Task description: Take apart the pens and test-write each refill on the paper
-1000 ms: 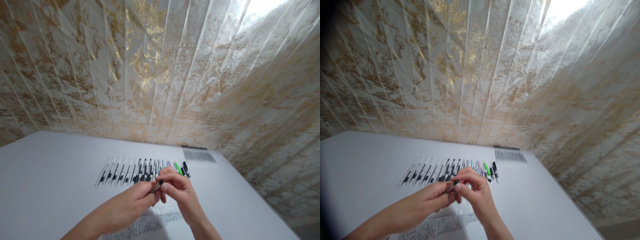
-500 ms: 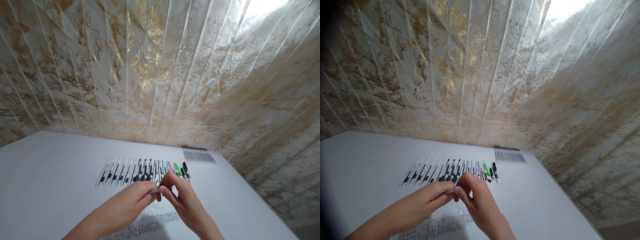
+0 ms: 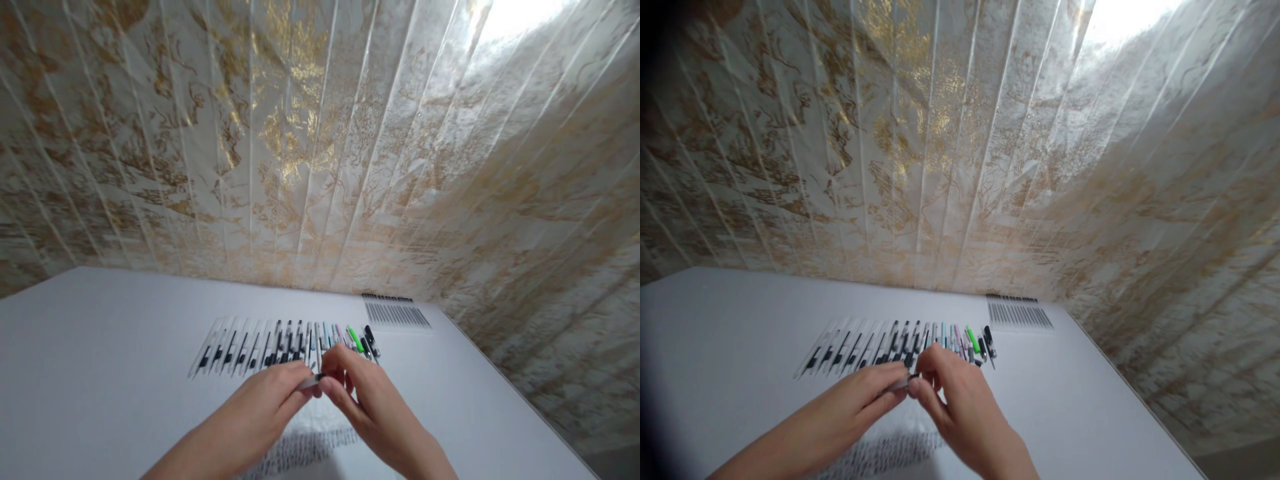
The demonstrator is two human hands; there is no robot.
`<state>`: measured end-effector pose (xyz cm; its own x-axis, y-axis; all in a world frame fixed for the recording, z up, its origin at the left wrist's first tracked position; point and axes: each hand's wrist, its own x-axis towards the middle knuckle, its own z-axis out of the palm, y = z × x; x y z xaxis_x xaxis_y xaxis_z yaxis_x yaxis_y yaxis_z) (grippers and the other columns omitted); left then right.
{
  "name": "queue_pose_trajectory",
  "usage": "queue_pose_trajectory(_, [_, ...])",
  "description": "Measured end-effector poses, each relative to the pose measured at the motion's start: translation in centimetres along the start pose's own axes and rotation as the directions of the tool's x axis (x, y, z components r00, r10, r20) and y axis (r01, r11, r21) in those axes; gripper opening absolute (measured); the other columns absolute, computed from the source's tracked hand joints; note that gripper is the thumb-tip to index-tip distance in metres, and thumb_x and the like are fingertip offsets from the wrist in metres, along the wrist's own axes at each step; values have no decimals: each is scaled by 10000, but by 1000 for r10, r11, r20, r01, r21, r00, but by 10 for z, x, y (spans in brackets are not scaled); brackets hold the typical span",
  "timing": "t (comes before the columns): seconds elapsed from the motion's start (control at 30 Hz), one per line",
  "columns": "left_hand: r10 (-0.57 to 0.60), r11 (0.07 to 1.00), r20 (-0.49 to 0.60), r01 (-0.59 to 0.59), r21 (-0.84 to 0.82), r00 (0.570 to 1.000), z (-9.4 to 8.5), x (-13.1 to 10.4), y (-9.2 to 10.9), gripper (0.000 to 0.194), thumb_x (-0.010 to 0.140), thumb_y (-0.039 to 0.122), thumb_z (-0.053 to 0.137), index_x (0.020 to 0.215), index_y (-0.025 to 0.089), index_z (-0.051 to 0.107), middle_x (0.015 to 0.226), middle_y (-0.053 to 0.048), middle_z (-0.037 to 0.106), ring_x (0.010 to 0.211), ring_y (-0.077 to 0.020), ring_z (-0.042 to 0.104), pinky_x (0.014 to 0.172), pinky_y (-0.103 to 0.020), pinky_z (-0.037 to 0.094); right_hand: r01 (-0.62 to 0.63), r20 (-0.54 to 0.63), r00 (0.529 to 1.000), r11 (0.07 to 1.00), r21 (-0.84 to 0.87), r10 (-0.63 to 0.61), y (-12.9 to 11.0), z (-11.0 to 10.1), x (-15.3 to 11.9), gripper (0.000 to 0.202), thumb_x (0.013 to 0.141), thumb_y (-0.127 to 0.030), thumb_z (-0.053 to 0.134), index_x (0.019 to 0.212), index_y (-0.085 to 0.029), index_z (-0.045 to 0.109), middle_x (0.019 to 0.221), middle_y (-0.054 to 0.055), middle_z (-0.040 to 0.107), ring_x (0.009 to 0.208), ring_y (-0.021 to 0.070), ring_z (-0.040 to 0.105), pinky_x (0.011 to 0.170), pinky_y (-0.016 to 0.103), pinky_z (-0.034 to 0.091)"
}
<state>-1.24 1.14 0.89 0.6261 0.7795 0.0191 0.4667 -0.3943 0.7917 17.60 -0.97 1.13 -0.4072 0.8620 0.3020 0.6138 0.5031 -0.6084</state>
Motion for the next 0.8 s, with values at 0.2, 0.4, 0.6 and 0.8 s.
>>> queue_pose_trajectory(0.2, [10,998,-11,-9,68,1000,3,0,-6,240,951,285,408,865,214,620,881,-8,649,832,-177,599,744,-268,414,-27,19,999,999,-27,28,2,12,1,363,996,-360,344,702,-199,481,652,-10,532,589,123,492,574,221,327])
queue_pose_trajectory(0.4, [15,997,-14,-14,79,1000,7,0,-5,232,947,253,408,899,218,632,886,-14,643,815,-174,592,741,-261,420,-139,-53,988,987,81,144,5,26,3,509,980,-456,297,541,-204,346,477,-51,343,433,90,363,467,219,253])
queue_pose_trajectory(0.6, [-9,993,-82,18,114,997,6,0,-6,219,951,271,400,857,231,594,895,-3,646,822,-177,603,733,-269,417,-90,-13,996,995,33,91,2,5,0,430,1000,-450,305,712,-203,508,645,-18,524,582,123,479,561,211,336])
queue_pose_trajectory(0.8, [-30,981,-62,41,189,998,5,0,-4,242,949,274,384,875,222,609,911,-26,657,836,-199,619,731,-286,421,-61,10,998,998,11,60,4,0,0,354,1000,-398,367,738,-213,517,688,-22,548,622,132,479,585,212,340])
